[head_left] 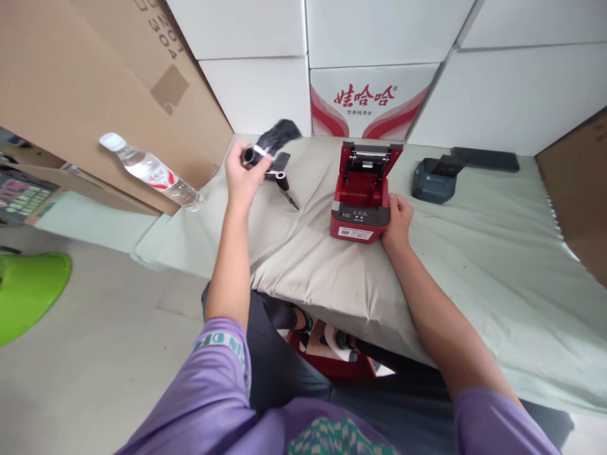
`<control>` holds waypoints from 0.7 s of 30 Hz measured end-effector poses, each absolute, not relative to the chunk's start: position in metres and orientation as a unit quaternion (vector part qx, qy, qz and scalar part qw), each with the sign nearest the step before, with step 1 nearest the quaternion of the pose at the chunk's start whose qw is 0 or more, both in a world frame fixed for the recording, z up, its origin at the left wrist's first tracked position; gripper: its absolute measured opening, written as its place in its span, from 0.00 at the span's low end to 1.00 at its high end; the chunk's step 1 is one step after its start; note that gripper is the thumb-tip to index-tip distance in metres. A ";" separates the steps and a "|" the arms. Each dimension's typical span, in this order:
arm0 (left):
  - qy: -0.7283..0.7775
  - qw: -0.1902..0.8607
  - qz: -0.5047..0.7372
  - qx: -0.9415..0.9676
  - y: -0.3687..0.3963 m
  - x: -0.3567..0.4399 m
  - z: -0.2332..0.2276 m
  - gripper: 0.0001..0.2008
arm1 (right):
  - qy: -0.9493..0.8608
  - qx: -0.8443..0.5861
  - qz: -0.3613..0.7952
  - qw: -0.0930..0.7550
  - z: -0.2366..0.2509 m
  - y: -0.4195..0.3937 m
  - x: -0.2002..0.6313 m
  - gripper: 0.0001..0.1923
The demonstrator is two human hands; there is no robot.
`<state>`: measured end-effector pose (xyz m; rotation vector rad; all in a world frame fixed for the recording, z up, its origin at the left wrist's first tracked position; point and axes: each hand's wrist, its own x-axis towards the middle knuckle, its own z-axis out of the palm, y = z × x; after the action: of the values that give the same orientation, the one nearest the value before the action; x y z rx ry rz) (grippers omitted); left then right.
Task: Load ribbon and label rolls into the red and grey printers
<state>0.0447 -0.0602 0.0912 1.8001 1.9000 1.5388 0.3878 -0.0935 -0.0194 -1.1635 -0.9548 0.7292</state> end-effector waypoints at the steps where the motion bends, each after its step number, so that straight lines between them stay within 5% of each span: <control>1: 0.654 0.037 0.493 0.573 -0.061 0.029 0.084 0.12 | -0.424 -0.516 0.324 0.670 -0.018 -0.094 0.387 0.37; 10: 0.797 0.016 0.328 0.507 -0.077 0.005 0.023 0.11 | -0.426 -0.510 0.322 0.675 -0.015 -0.094 0.387 0.36; 21: 0.804 0.035 0.303 0.511 -0.091 0.012 0.025 0.21 | -0.420 -0.506 0.326 0.679 -0.016 -0.093 0.387 0.36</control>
<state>0.0123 -0.0906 0.0251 1.5707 2.4700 0.9313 0.3870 -0.0928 -0.0165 -1.1368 -0.9426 0.7314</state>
